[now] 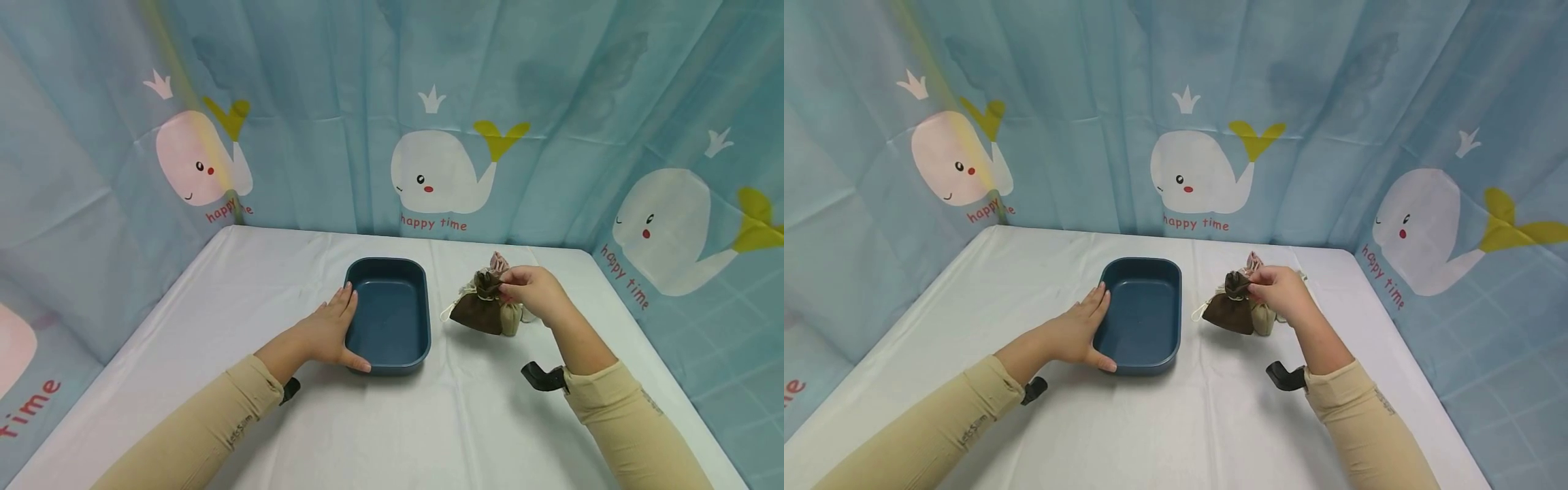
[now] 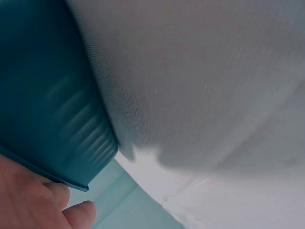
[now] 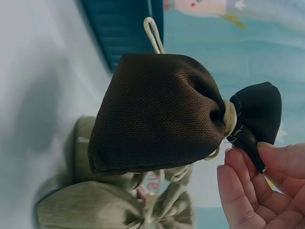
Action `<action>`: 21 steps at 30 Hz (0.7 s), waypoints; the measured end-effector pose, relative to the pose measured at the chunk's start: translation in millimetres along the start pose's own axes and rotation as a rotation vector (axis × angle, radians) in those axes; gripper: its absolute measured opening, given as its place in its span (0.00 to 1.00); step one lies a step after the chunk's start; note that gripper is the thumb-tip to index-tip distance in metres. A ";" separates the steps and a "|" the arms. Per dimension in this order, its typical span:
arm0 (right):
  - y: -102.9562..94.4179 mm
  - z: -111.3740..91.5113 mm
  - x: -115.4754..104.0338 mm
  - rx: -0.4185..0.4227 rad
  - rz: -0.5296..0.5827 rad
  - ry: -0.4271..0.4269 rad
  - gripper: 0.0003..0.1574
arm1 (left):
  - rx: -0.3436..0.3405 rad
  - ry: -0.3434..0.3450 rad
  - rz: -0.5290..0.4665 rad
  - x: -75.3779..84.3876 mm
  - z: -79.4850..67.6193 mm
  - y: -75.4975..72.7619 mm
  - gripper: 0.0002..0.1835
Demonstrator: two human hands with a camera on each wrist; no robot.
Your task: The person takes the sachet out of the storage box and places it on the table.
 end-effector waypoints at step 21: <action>15.1 -8.4 41.2 0.012 0.126 0.062 0.08 | 0.005 0.012 0.016 2.0 -2.7 -2.2 0.76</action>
Point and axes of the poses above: each hand's wrist, its own z-axis towards the middle knuckle, its own y-axis out of the palm, x = y × z, the point moved 6 cm from there along z, towards the middle knuckle, and after that the axes turned 11 degrees about -y, right-handed, at the moved point
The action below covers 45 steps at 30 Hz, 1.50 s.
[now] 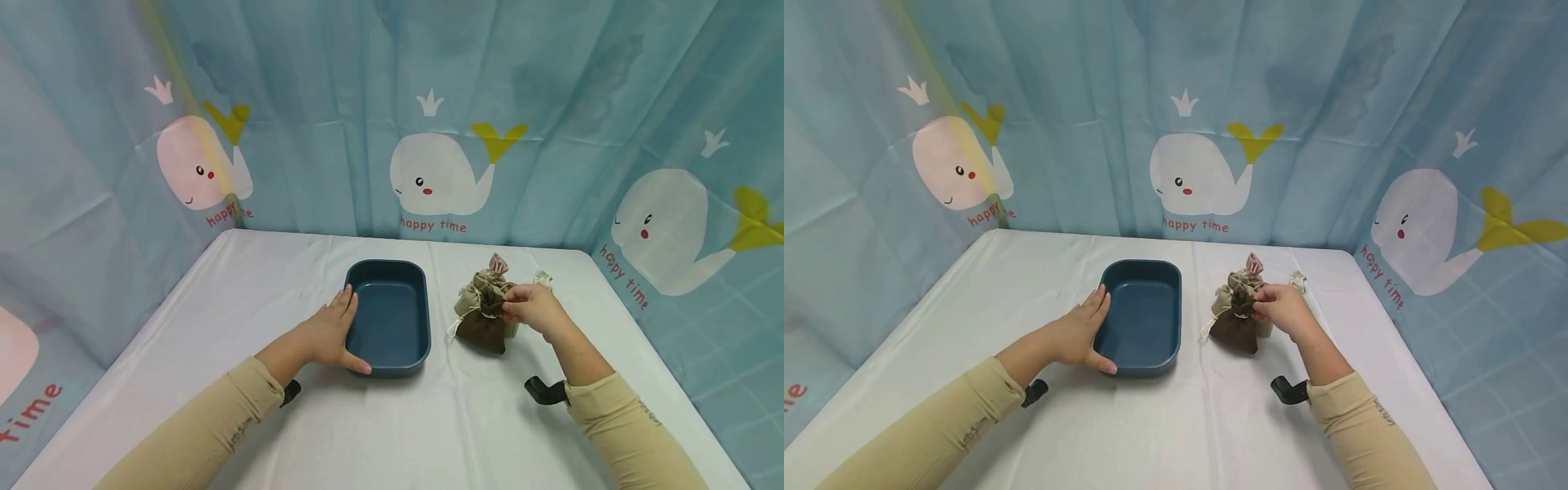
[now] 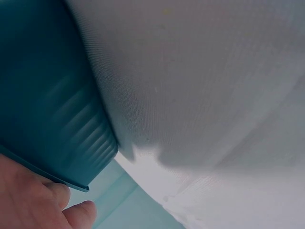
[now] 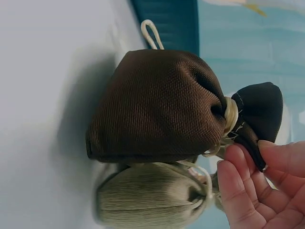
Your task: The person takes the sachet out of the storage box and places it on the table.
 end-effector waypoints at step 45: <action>-25.4 2.0 -13.7 0.019 -0.335 -0.044 0.17 | -0.031 -0.006 0.043 -8.8 1.5 -1.8 0.73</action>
Point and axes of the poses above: each hand's wrist, its own z-axis towards the middle knuckle, its own y-axis out of the palm, x = y × z, the point moved 6 cm from there along z, towards the middle knuckle, and after that the axes turned 11 degrees about -y, right-handed, at the moved point
